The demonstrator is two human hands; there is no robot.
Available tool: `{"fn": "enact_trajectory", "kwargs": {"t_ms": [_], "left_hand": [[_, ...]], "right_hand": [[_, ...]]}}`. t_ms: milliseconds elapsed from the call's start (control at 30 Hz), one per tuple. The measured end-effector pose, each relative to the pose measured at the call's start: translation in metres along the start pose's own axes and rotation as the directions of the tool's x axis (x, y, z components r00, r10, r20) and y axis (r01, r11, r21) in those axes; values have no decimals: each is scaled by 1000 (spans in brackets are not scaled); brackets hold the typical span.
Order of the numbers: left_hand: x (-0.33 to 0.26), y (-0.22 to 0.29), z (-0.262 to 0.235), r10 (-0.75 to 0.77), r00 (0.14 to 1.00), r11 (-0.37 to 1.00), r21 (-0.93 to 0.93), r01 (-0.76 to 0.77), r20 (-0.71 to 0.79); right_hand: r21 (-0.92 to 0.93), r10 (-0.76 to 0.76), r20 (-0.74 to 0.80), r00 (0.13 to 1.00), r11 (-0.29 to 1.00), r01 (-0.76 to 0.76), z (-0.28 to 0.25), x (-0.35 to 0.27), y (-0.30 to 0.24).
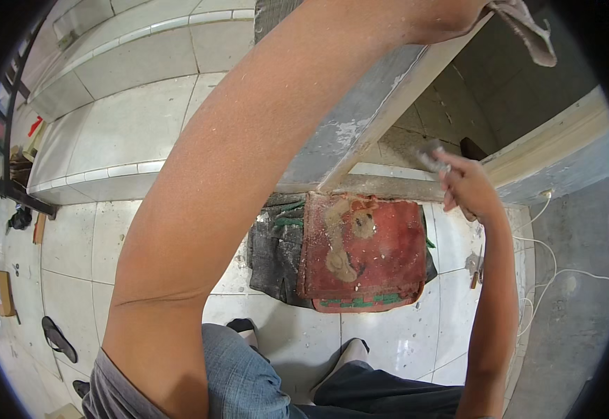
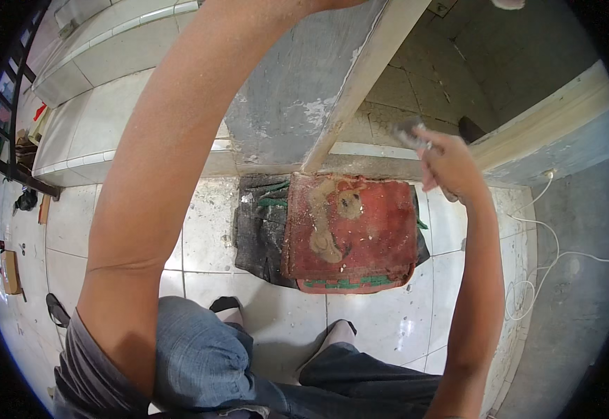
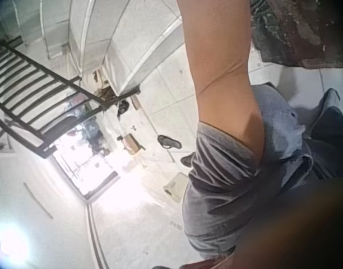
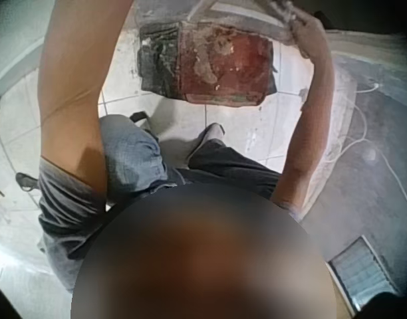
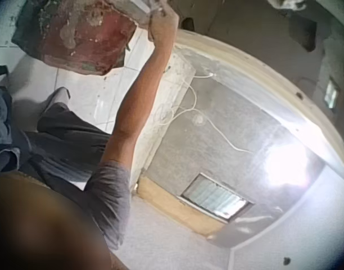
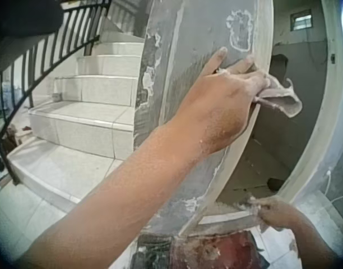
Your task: Repairing a wall by scraping and sanding.
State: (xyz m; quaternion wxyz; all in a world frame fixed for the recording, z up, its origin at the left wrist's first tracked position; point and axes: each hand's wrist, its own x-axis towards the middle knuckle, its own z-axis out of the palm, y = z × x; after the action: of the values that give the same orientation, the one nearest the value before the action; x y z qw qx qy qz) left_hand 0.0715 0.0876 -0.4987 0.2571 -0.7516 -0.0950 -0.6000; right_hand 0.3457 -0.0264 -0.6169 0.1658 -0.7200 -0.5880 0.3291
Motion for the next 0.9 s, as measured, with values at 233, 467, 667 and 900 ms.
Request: {"fn": "enact_trajectory", "kwargs": {"t_ms": [233,467,667,900], "left_hand": [[6,10,-13,-80,964,997,9,80,252],[16,26,-26,-170,911,982,-9,187,375],[6,18,-20,-97,954,995,22,95,282],[21,29,-32,-173,904,983,17,181,391]], "right_hand": [[791,-145,4,989,606,85,24,-5,15],[508,-214,-199,956,812,287,84,-28,3],[19,-251,-468,847,956,294,107,-32,-40],[-193,-451,-748,486,849,491,107,-36,-17]]}}
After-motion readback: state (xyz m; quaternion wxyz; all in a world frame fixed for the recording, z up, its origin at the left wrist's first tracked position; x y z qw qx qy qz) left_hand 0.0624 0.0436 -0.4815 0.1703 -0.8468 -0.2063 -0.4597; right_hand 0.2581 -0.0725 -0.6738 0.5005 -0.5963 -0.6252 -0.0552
